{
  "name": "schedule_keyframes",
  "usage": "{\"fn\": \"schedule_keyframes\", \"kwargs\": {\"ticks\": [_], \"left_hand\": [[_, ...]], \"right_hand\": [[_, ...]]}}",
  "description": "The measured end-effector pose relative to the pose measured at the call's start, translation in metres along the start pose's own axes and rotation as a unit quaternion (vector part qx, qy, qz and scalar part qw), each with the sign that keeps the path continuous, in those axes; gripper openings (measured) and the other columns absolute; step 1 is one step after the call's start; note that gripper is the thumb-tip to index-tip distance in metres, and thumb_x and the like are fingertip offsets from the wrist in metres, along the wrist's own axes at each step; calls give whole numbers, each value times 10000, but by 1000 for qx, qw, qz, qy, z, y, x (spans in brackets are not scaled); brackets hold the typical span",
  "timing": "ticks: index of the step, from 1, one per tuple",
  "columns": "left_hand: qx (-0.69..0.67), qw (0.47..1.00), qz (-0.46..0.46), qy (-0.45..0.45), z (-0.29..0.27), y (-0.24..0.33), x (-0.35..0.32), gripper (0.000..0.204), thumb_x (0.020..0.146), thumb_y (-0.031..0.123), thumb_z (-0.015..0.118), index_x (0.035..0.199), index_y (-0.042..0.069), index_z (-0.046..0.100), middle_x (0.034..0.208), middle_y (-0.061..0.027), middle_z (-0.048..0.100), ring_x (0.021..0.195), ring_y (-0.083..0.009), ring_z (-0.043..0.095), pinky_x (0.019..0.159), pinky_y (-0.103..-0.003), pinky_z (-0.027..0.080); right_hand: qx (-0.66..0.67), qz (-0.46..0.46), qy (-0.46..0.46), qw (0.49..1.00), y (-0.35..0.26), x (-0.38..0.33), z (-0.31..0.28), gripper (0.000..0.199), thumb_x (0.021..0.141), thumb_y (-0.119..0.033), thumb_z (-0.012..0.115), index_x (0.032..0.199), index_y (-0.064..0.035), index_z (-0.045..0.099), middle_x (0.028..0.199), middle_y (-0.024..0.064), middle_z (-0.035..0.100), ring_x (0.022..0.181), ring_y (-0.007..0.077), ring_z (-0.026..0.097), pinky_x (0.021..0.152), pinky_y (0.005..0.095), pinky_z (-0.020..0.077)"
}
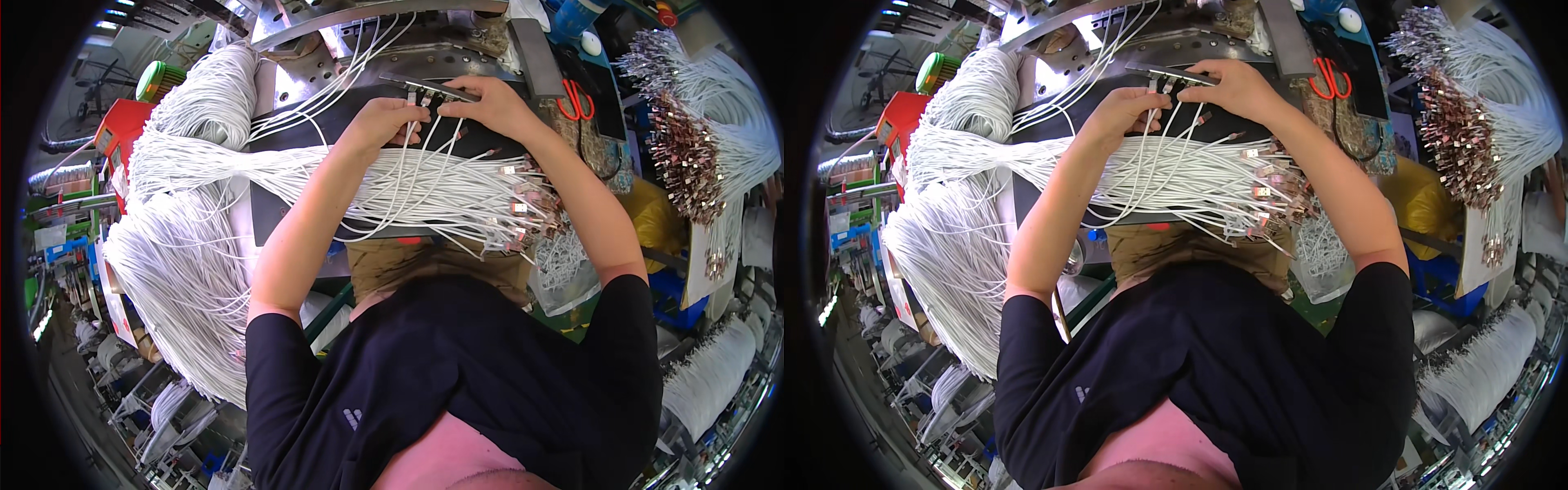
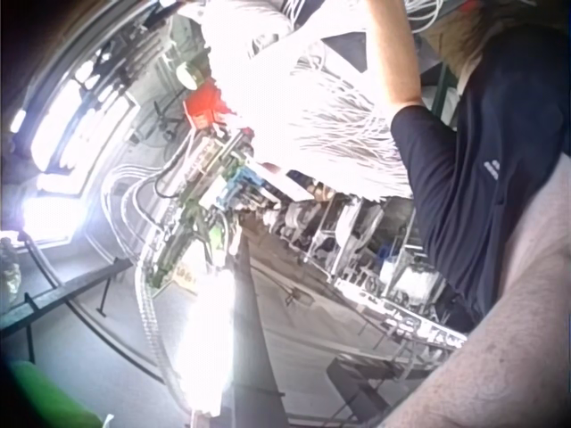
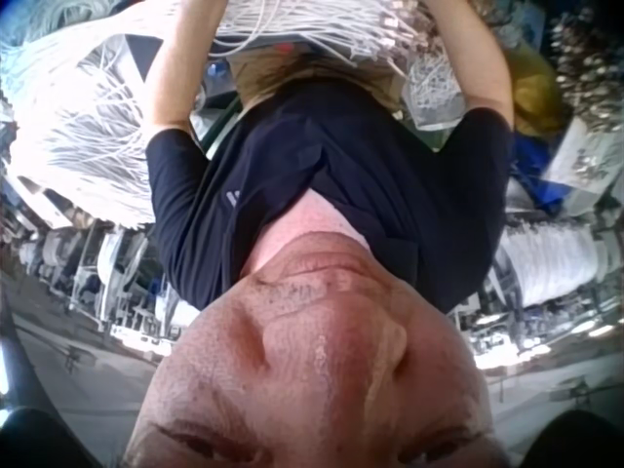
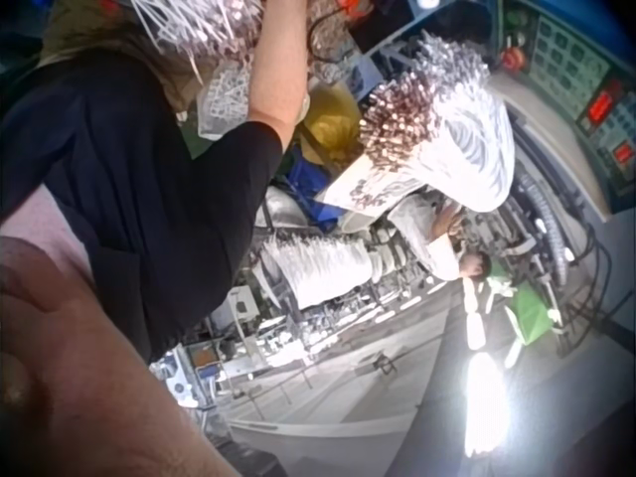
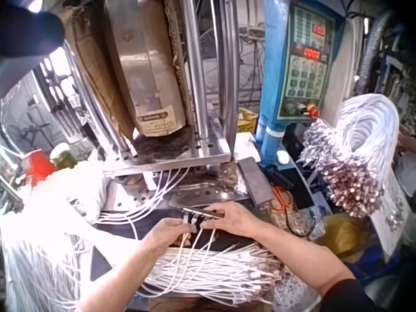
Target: Sort and arrange bundles of white wires onto an automated industrial machine jig.
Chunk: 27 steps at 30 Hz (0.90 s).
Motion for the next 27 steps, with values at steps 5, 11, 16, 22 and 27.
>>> {"fn": "schedule_keyframes", "kwargs": {"ticks": [5,11,16,22,27], "left_hand": [[-31,999,-2,-21,1,7,-12,244,929,290,679,971,52,718,820,25,659,704,-78,624,666,-202,472],[-20,1000,8,-12,-12,-3,-6,269,936,282,662,1010,31,728,811,23,645,706,-81,610,680,-201,472],[-22,999,-11,20,-17,-1,-6,273,931,278,656,1001,25,734,792,21,629,688,-88,592,682,-212,475],[-38,999,-26,24,-14,-1,-6,242,890,243,677,954,21,746,821,-33,655,703,-133,610,698,-266,494],[-19,1000,14,11,-11,-2,-5,261,913,260,655,969,20,741,829,-29,661,703,-123,605,693,-255,489]], "right_hand": [[53,22,37,998,9,2,-8,462,849,-262,789,1195,20,669,1027,58,717,873,88,623,760,247,491],[67,33,33,997,5,3,-10,431,855,-253,784,1190,-3,677,982,28,710,827,68,604,704,230,475],[54,11,-22,998,2,2,-11,393,867,-229,772,1184,-17,676,939,19,706,810,61,595,693,227,468],[16,-15,-50,999,2,-1,-9,361,878,-205,760,1175,-19,671,896,22,703,791,58,593,696,227,465],[-2,-36,-44,998,5,4,-8,390,848,-298,786,1117,-29,701,857,44,702,761,85,604,680,256,483]]}}
Point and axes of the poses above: each hand's wrist, its own x-axis towards the middle knuckle, its own z-axis out of the palm, y = z × x, the point moved 2 cm from there along x, towards the middle knuckle
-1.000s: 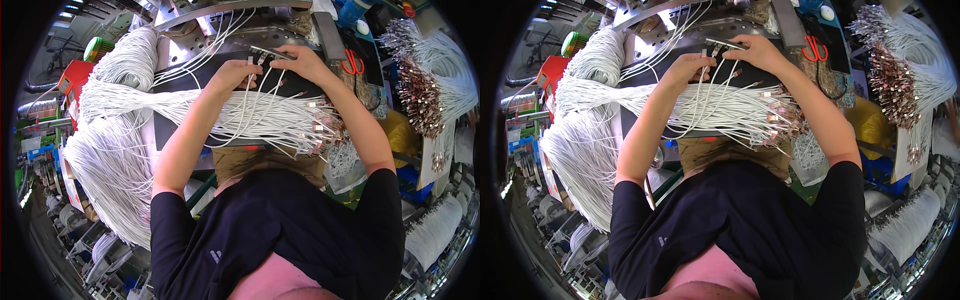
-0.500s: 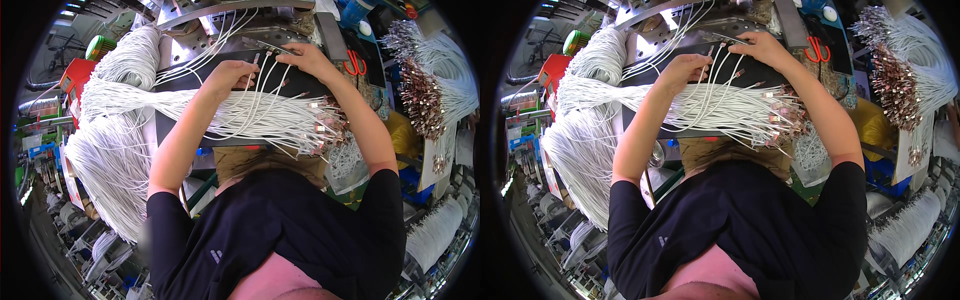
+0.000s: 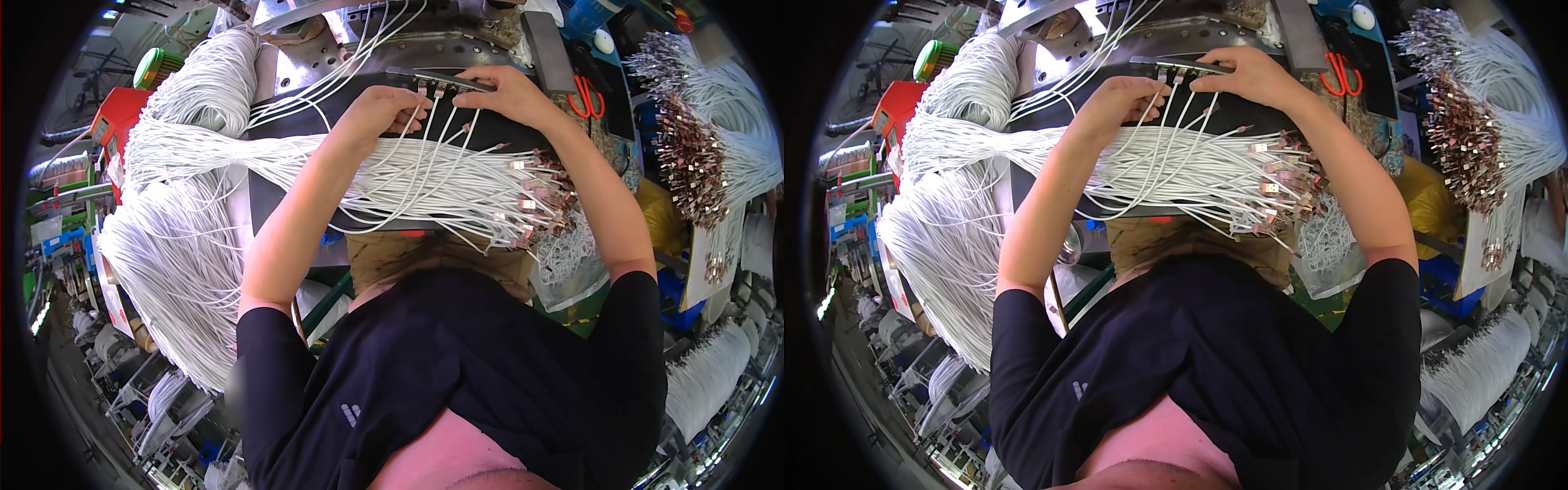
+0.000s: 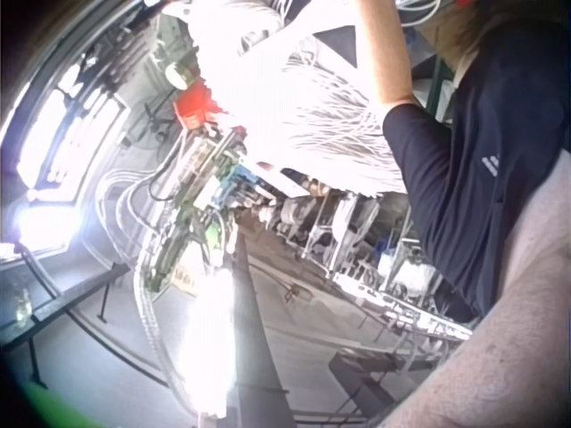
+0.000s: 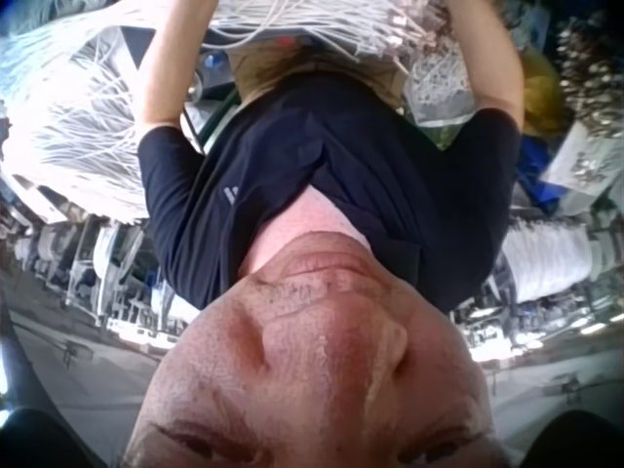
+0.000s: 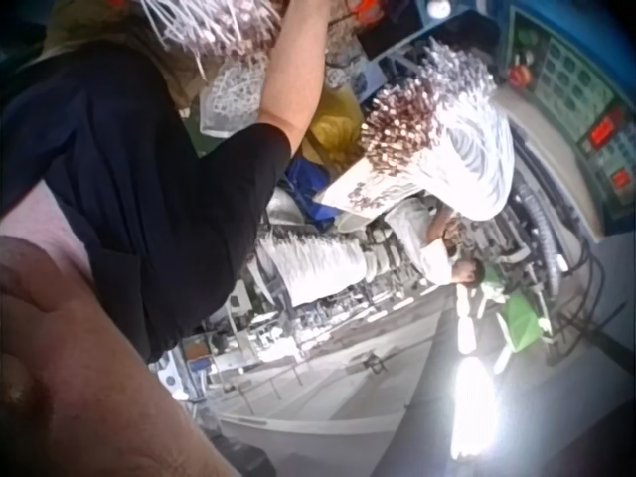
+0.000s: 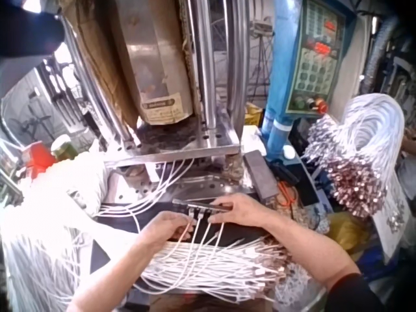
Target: Sort and arrange bundles of white wires onto an automated industrial machine jig.
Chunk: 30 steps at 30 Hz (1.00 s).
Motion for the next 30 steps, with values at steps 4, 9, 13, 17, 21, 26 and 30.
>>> {"fn": "schedule_keyframes", "kwargs": {"ticks": [4,9,13,17,21,26,30], "left_hand": [[6,1000,7,-7,-4,1,1,290,936,291,638,976,20,733,801,-3,646,707,-100,600,690,-234,483],[51,998,21,-21,-9,-3,-1,344,942,333,633,979,4,726,847,-38,675,745,-126,624,707,-247,494],[319,939,78,104,-10,32,-15,389,942,358,629,983,-18,719,908,-121,711,803,-238,680,754,-344,521],[332,786,354,383,-56,38,-1,525,933,462,596,1054,-40,687,1023,-217,712,921,-362,698,839,-417,529],[365,855,257,266,-58,50,66,647,902,562,581,1131,-39,649,1046,-227,707,987,-363,684,871,-413,522],[338,915,134,177,-59,44,61,638,877,580,606,1144,2,643,1002,-228,710,1019,-379,672,881,-431,514],[463,829,204,237,-43,51,13,505,908,475,629,1106,11,664,886,-140,693,869,-263,674,777,-352,503]], "right_hand": [[-7,9,-13,1000,0,1,-3,383,865,-290,770,1125,-18,694,859,38,702,770,72,598,689,250,477],[-27,14,-3,1000,-12,0,1,333,899,-246,734,1134,-14,688,872,33,693,761,76,599,696,246,469],[-279,-190,146,930,-10,10,-10,272,897,-230,720,1107,-56,708,884,60,662,790,162,615,722,286,482],[-360,-205,293,862,-23,56,-15,510,817,-363,737,1227,-82,620,1145,198,598,1026,369,584,898,405,466],[-504,-202,312,780,43,154,-77,592,820,-418,717,1247,-31,578,1116,225,641,1072,385,603,932,465,482],[-484,-228,382,754,36,170,-64,578,807,-404,720,1228,-30,591,1101,216,645,1047,377,604,924,456,484],[-467,-243,460,715,1,167,-65,563,794,-391,724,1209,-30,604,1085,208,649,1022,370,606,916,447,486]]}}
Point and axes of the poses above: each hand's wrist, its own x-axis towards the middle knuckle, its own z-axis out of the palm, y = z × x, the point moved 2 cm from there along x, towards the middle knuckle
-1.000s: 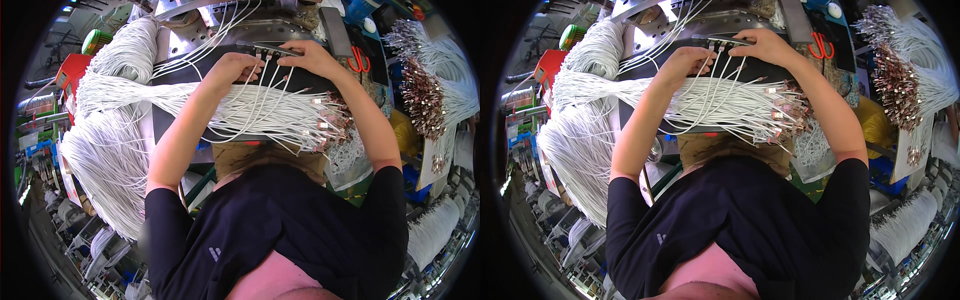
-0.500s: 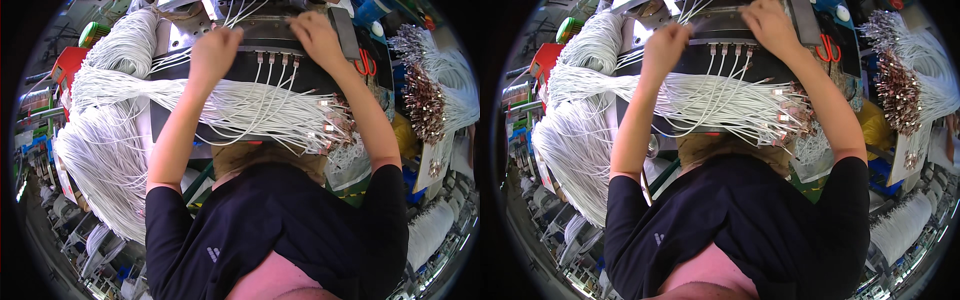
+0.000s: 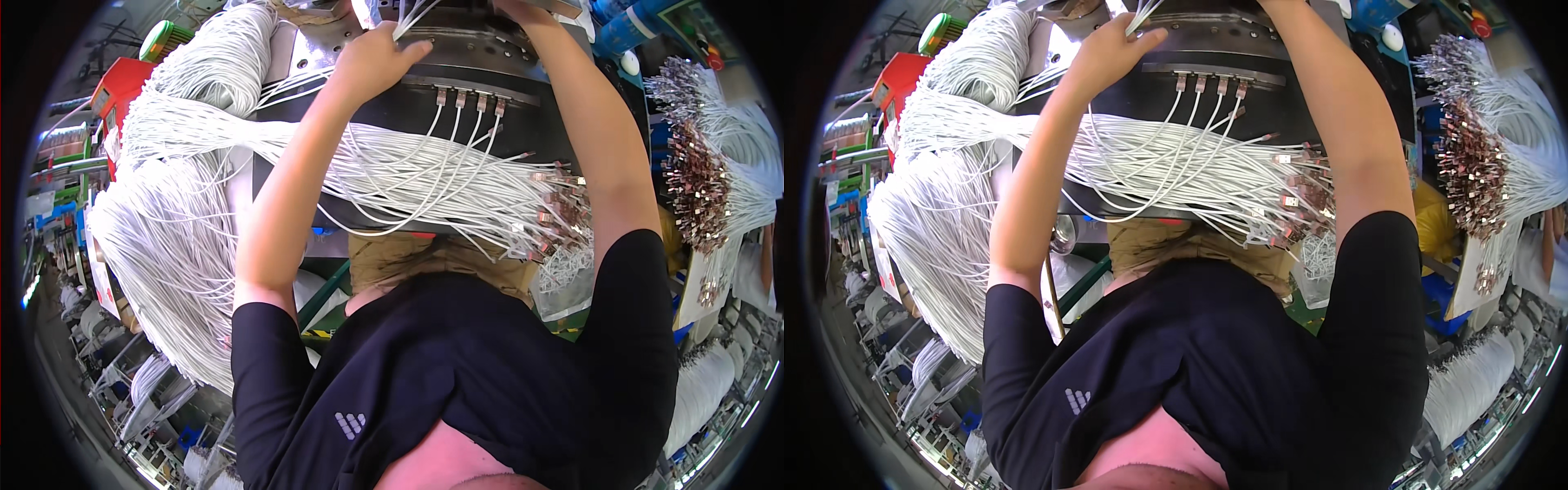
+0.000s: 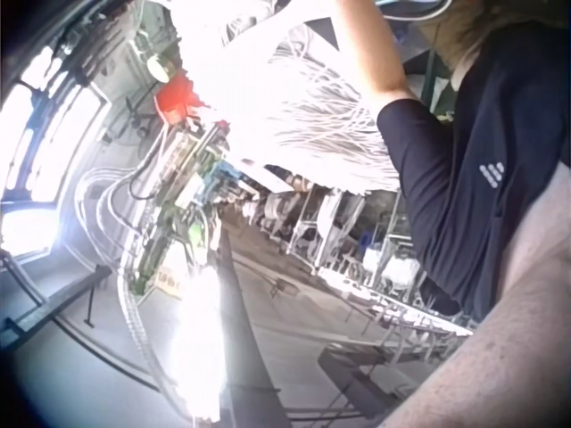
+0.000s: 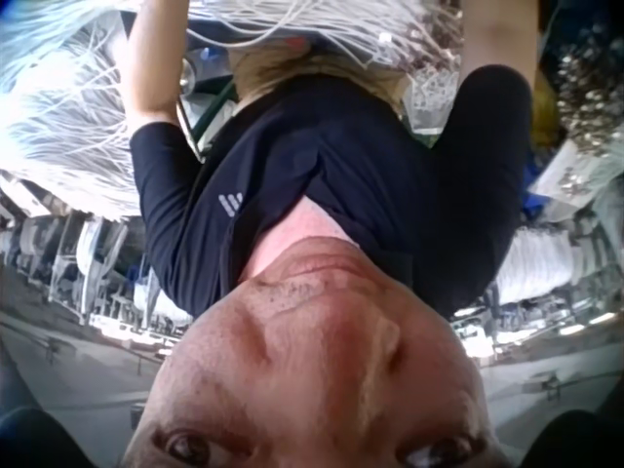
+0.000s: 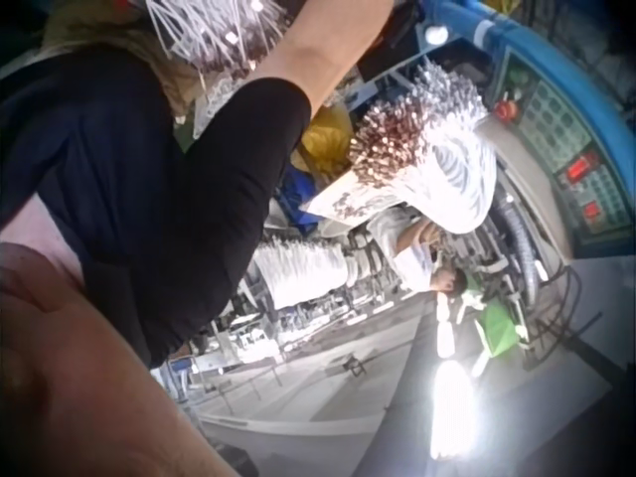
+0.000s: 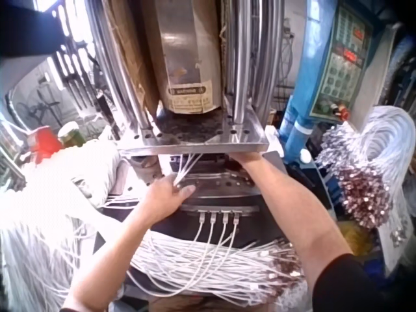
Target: Sort and arrange bundles of white wires onto an automated industrial machine jig.
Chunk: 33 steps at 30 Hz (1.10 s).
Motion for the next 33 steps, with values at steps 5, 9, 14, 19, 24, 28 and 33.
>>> {"fn": "schedule_keyframes", "kwargs": {"ticks": [5,9,14,19,24,28,33], "left_hand": [[-367,910,176,-75,-104,-36,-34,194,909,120,531,957,18,689,877,-65,649,786,-160,607,706,-271,491],[-396,808,27,436,-224,-205,-67,358,980,232,456,920,-30,694,850,-119,700,777,-201,645,797,-325,515],[7,921,-285,265,-122,-138,-101,453,984,443,544,1005,44,758,769,-66,730,680,-164,639,664,-314,479],[-56,956,272,94,8,46,-111,177,841,214,740,963,90,705,970,-67,658,948,-282,615,816,-385,489],[-37,969,243,14,30,70,-117,256,844,270,740,1022,93,689,1048,-61,628,936,-275,600,828,-386,485],[49,945,293,139,20,71,-107,249,837,293,744,961,82,696,939,-68,625,859,-271,600,796,-400,487],[-49,984,169,30,21,67,-100,214,844,290,728,858,78,695,854,-74,632,816,-268,614,750,-430,488]], "right_hand": [[-11,-1,63,998,-12,28,-53,545,801,-386,720,1200,-29,614,1082,204,651,1016,363,607,924,439,481],[123,21,-35,992,-16,-4,-41,494,869,-385,684,1211,-35,618,1110,206,652,1060,358,607,960,435,463],[267,166,-291,903,-49,-34,-105,421,930,-373,630,1184,-38,638,1105,204,664,1070,367,609,953,438,457],[116,-6,-234,965,-41,-62,-153,229,910,-221,674,1104,-104,707,942,111,601,976,306,578,843,365,474],[242,42,-353,903,-38,-97,-173,244,943,-233,628,1125,-79,680,940,127,599,1012,310,571,871,373,462],[262,30,-334,905,-39,-94,-159,259,953,-231,609,1139,-60,667,970,139,618,1025,309,576,869,372,464],[316,90,-267,906,-36,-60,-109,277,944,-256,604,1129,-64,677,1042,130,660,1020,323,597,872,382,475]]}}
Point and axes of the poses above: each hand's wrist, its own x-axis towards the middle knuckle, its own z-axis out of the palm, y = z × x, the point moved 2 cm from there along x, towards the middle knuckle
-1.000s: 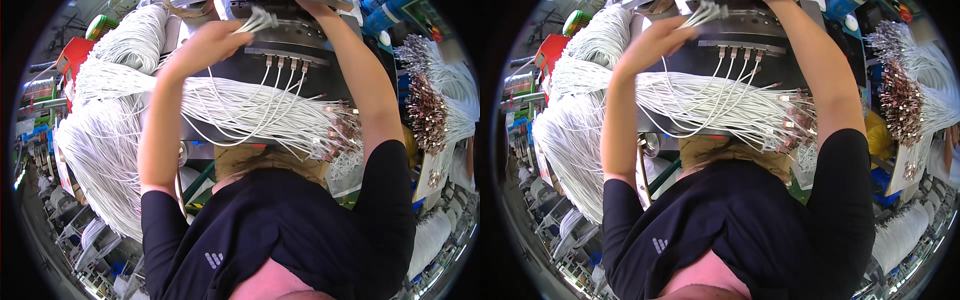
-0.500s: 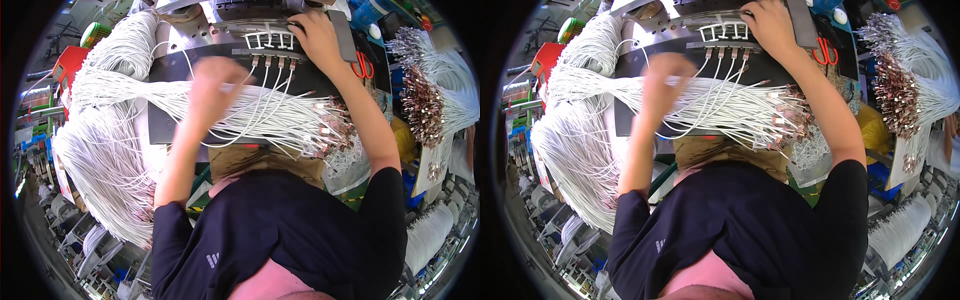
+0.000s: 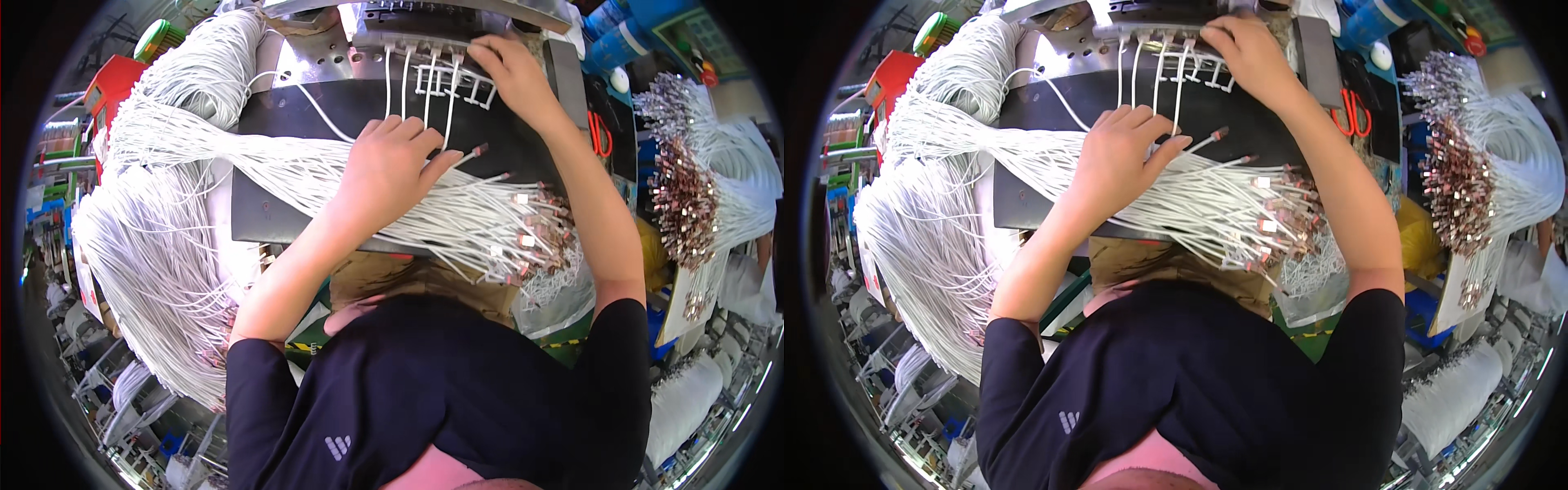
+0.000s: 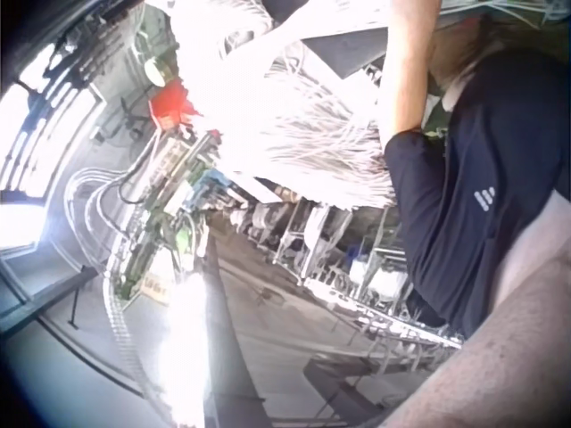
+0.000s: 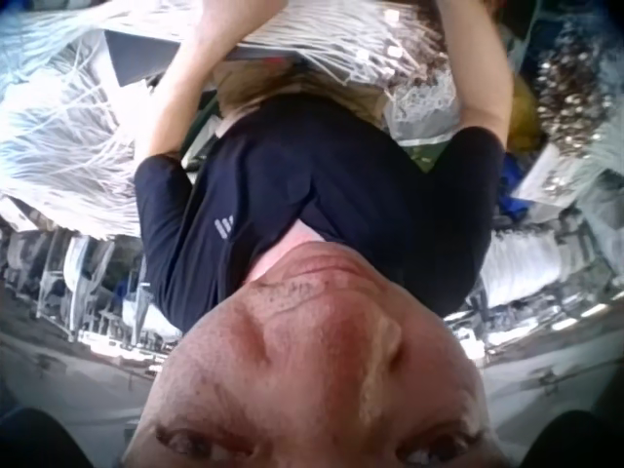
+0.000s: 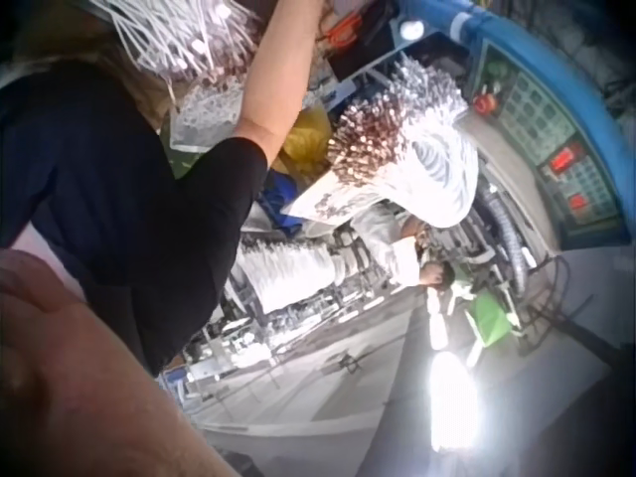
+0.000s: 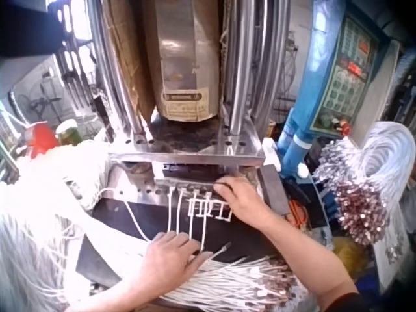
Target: Sort and arrange bundles of white wires onto an automated industrial machine jig.
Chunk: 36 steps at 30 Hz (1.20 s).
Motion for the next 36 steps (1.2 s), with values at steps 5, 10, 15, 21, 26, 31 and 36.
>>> {"fn": "schedule_keyframes", "kwargs": {"ticks": [5,10,15,21,26,31,36], "left_hand": [[139,983,71,102,-3,-30,64,246,873,268,655,727,73,691,728,-103,656,741,-297,660,688,-452,511],[152,984,44,77,17,-55,113,317,879,309,601,719,55,703,703,-121,677,697,-309,683,661,-447,541],[86,993,-68,-33,13,-66,116,373,885,354,563,754,39,714,731,-142,697,730,-313,699,683,-439,556],[49,996,-60,-35,9,-65,114,323,902,316,552,845,53,731,809,-174,706,838,-314,703,736,-446,558],[209,969,-30,126,4,-97,101,313,902,235,570,1102,8,649,1122,-210,652,1105,-326,605,927,-449,470],[305,937,47,162,3,-90,111,567,857,220,578,1357,-43,530,1311,-242,594,1259,-364,531,1062,-459,399],[411,892,70,177,20,-110,122,514,861,201,549,1316,-39,565,1223,-221,643,1190,-375,575,1028,-460,434]], "right_hand": [[-43,47,107,992,15,55,13,393,948,-341,600,1152,-8,645,1060,214,670,1028,377,623,919,427,472],[-72,39,109,991,65,94,20,396,959,-336,579,1153,3,643,1066,223,667,1026,384,623,924,429,470],[-108,39,126,985,95,122,22,400,969,-332,557,1155,13,640,1073,233,663,1024,391,622,930,430,468],[-151,0,59,987,76,107,24,418,983,-327,528,1190,24,620,1138,247,639,1078,392,595,975,440,437],[-191,-149,17,970,-35,55,29,516,991,-377,504,1329,10,546,1356,238,542,1281,365,482,1099,441,340],[-178,-81,-28,980,-35,54,30,574,987,-405,501,1400,-8,500,1448,211,485,1370,344,415,1148,447,297],[-160,-60,-37,985,-30,58,32,572,983,-400,504,1400,-9,503,1445,201,495,1365,343,425,1146,457,300]]}}
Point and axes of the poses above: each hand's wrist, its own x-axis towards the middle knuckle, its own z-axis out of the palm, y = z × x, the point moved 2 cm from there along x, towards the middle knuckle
